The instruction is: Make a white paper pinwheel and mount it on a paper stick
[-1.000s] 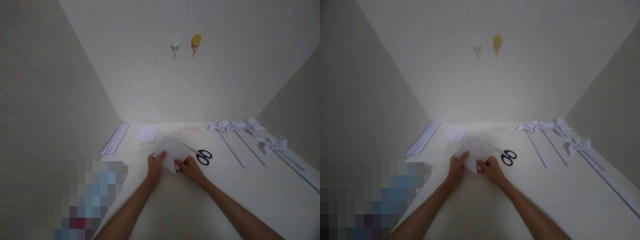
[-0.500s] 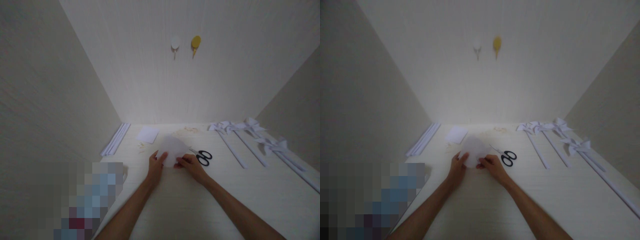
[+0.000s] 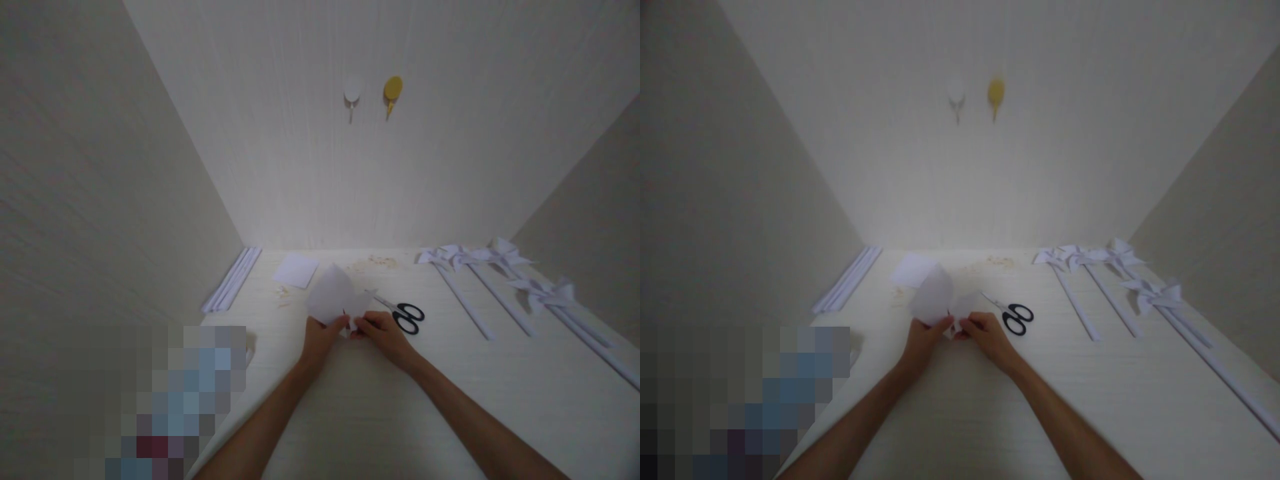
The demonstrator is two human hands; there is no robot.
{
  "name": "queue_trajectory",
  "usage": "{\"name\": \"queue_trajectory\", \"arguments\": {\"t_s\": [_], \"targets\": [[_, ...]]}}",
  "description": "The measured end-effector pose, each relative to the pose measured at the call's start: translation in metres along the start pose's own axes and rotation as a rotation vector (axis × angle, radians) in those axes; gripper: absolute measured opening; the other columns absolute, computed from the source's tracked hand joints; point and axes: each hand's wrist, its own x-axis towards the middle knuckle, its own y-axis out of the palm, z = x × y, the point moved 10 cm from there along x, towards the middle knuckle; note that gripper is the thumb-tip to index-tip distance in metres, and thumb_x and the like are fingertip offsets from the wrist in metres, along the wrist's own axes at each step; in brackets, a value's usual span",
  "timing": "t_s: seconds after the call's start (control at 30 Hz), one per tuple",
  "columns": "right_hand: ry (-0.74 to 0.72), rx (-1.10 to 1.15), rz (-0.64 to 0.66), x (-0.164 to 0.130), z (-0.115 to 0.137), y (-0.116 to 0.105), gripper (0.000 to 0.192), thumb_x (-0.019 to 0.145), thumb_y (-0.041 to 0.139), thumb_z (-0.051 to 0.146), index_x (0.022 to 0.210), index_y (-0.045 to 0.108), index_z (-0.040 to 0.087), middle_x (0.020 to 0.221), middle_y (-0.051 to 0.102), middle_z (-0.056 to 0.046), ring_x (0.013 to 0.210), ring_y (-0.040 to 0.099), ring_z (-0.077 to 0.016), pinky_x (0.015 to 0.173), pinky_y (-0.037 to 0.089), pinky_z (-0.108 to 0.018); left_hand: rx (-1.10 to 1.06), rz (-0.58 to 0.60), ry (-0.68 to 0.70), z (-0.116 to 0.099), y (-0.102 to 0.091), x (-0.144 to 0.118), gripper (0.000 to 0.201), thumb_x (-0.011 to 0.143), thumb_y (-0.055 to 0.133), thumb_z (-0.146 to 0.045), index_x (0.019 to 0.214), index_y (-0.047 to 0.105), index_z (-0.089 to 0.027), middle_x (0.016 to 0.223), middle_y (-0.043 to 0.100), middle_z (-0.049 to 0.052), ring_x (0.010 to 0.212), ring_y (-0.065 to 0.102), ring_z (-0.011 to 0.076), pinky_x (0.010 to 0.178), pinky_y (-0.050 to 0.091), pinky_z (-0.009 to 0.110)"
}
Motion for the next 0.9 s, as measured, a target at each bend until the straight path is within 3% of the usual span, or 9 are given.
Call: {"name": "queue_trajectory", "arguments": {"t_s": [0.37, 0.9], "targets": [[0.014, 0.123, 0.101, -0.005, 0.009, 0.010, 0.018, 0.066, 0.058, 0.032, 0.067, 0.065, 0.015, 0.065, 0.067, -0.003, 0.067, 0.063, -0.0180, 0.068, 0.047, -0.031, 0.014, -0.025, -0.082, 0.005, -0.004, -0.001, 0.020, 0.055, 0.065, -0.029, 0.051, 0.063, -0.010, 0.049, 0.060, 0.003, 0.046, 0.052, 0.0129, 0.046, 0.039, 0.023], [0.076, 0.238, 0.110, -0.003, -0.005, 0.014, 0.024, 0.061, 0.065, 0.035, 0.070, 0.066, 0.013, 0.068, 0.068, -0.006, 0.065, 0.063, -0.0179, 0.067, 0.048, -0.033, -0.054, 0.005, -0.082, 0.008, -0.001, 0.001, 0.017, 0.055, 0.065, -0.026, 0.056, 0.065, -0.009, 0.052, 0.062, 0.004, 0.047, 0.052, 0.0125, 0.048, 0.039, 0.022]]}}
